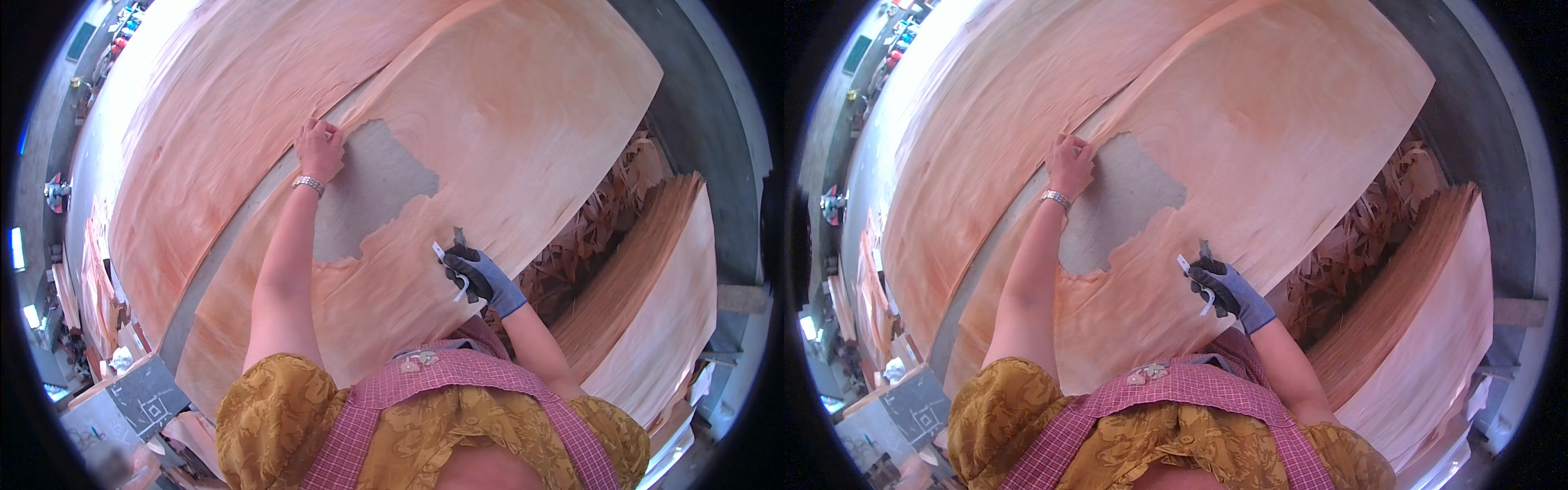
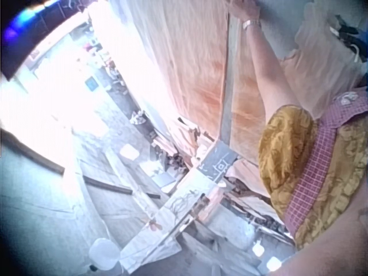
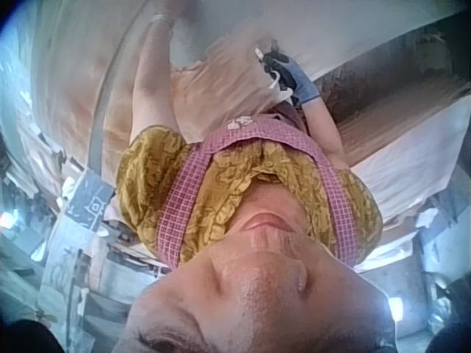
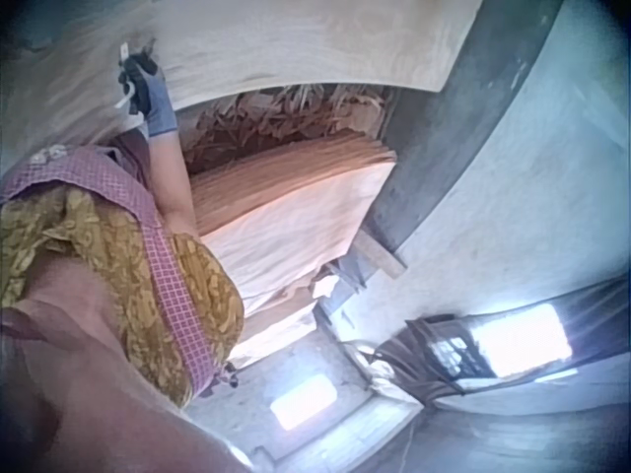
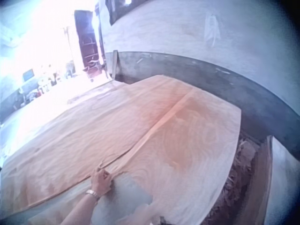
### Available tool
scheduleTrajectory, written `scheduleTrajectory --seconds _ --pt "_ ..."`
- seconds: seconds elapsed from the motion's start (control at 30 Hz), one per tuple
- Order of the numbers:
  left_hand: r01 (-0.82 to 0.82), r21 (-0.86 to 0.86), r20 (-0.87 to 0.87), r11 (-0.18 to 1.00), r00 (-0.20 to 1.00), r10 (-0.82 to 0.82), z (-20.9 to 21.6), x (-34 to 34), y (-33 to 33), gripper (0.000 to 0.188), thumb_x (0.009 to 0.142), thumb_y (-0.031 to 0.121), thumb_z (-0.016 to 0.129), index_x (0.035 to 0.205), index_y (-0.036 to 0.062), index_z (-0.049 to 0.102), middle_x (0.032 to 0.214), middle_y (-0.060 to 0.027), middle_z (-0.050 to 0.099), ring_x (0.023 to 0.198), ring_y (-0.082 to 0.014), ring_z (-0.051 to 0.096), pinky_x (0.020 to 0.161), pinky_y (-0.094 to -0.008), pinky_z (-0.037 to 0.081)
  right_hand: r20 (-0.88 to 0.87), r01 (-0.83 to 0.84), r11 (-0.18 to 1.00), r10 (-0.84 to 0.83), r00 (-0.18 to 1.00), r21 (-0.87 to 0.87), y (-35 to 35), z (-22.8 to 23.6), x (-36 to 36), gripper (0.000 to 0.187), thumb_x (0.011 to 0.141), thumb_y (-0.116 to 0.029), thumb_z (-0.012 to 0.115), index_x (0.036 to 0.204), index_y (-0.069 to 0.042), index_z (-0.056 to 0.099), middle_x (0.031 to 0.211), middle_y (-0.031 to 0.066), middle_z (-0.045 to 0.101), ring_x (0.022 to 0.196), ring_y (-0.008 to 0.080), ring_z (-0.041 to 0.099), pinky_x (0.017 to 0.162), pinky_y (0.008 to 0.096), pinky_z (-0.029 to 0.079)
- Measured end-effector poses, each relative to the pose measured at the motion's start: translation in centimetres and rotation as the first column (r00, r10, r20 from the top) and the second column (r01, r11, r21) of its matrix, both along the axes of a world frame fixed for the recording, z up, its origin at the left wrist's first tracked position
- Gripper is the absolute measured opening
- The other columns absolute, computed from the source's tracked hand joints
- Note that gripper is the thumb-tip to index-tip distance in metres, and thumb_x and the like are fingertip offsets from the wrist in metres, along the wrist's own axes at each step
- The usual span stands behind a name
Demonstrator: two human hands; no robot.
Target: The person repairs a wood veneer sheet by applying a patch and tape over a hole, trimming the excess wood with a knife, and moving the sheet to a stack.
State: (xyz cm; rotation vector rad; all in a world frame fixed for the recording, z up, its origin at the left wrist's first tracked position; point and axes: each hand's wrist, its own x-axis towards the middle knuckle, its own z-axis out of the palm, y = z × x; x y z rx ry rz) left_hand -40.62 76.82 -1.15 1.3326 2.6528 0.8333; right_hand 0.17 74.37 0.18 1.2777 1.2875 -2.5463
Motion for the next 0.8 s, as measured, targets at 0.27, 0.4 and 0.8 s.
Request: scheduleTrajectory --seconds 0.27,0.4,0.8 --pt "-0.076 0.071 -0.111 0.995 0.99 0.083 -1.4 2.4 -3.1 0.054 0.082 0.021 0.07 0.134 0.0173 0.054 0.136 -0.015 0.05 0.136 -0.0302 0.038 0.114 -0.0488 0.026 -0.171 0.159 0.982 -0.174 0.97 -0.099 -1.4 2.0 3.9 0.034 0.097 -0.033 0.064 0.111 -0.003 0.062 0.078 -0.0011 0.058 0.064 0.0055 0.052 0.053 0.0185 0.039" --pt "0.041 0.034 -0.127 0.999 0.991 -0.037 -0.4 12.5 -5.3 0.073 0.084 0.017 0.07 0.149 0.0195 0.037 0.148 -0.0158 0.039 0.141 -0.0322 0.033 0.116 -0.049 0.023 -0.185 0.246 0.958 -0.271 0.945 -0.147 -3.0 4.8 7.2 0.028 0.098 -0.028 0.062 0.111 -0.003 0.058 0.072 -0.0025 0.053 0.056 0.005 0.047 0.049 0.0197 0.036" --pt "0.271 0.182 -0.006 0.945 0.962 -0.275 0.5 36.1 5.8 0.062 0.089 0.01 0.062 0.146 0.0111 0.037 0.145 -0.0178 0.042 0.135 -0.034 0.038 0.111 -0.0492 0.029 -0.391 0.391 0.92 -0.352 0.85 0.024 -6.3 7.7 7.8 0.029 0.094 -0.028 0.069 0.104 -0.004 0.058 0.081 -0.0002 0.058 0.069 0.0094 0.057 0.061 0.0271 0.048"
